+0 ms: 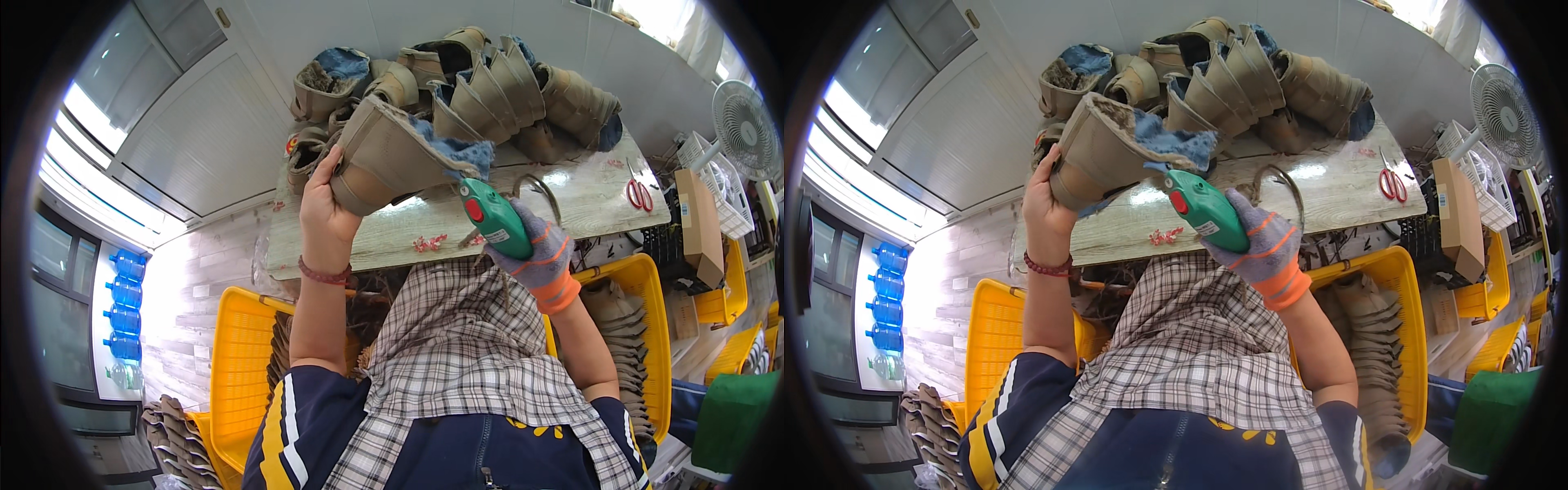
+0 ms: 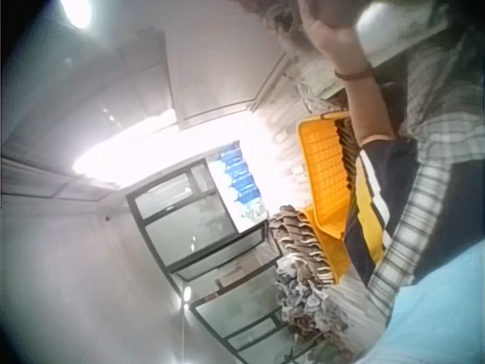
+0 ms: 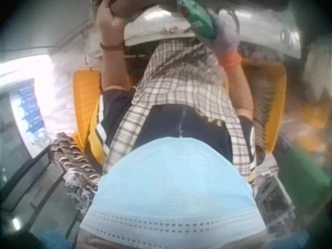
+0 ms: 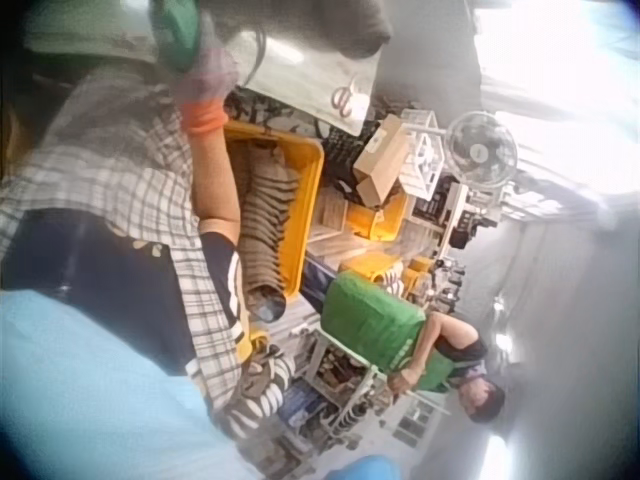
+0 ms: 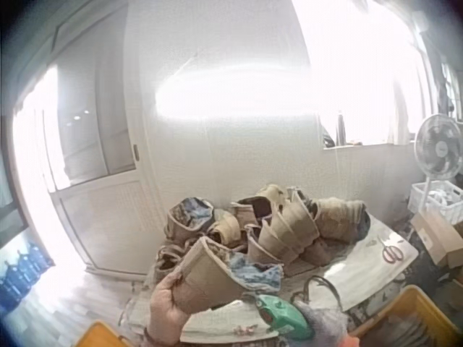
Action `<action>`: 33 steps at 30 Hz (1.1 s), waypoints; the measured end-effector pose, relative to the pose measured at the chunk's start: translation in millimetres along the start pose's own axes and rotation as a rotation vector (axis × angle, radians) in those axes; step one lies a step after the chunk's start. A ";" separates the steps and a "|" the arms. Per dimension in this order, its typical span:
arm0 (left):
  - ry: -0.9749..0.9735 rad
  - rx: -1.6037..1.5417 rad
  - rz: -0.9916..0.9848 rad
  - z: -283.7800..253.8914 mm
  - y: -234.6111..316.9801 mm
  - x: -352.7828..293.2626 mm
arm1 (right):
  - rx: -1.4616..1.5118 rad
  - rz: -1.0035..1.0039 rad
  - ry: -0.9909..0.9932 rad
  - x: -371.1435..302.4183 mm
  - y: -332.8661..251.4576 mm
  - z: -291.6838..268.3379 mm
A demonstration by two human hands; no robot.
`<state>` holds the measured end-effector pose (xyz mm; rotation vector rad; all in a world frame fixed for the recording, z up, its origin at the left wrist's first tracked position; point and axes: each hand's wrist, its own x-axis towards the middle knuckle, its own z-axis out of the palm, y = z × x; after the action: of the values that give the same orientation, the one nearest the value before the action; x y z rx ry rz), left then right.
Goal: The person uses a green electric trimmer to cut and trim the fabric edges of beige shoe uppers on a workbench. They repeatedly pick up individual uppers, trim around the openings, and place them into a yellow bin. The process continues with multiple uppers throughout the clip.
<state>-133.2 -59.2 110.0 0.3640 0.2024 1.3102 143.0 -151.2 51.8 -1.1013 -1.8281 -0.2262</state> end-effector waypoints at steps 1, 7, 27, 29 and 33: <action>0.000 0.028 0.052 2.5 -3.2 -3.2 | 0.020 0.017 0.001 0.9 -2.7 0.2; -0.204 0.083 0.173 0.5 -16.4 -15.6 | 0.186 0.155 -0.053 11.9 -21.0 -5.0; -0.256 1.158 0.520 -35.5 -52.2 -23.2 | 0.543 0.392 -0.053 24.4 -27.8 -4.4; -0.288 1.399 0.588 -33.4 -53.0 -21.9 | 0.572 0.452 -0.052 25.8 -28.2 -6.8; -0.401 1.625 0.729 -42.4 -55.7 -18.6 | 0.550 0.494 -0.067 29.7 -32.3 -12.6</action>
<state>-102.3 -82.8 48.9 2.2099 0.8358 1.4672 122.3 -159.5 91.6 -1.1189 -1.4807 0.5759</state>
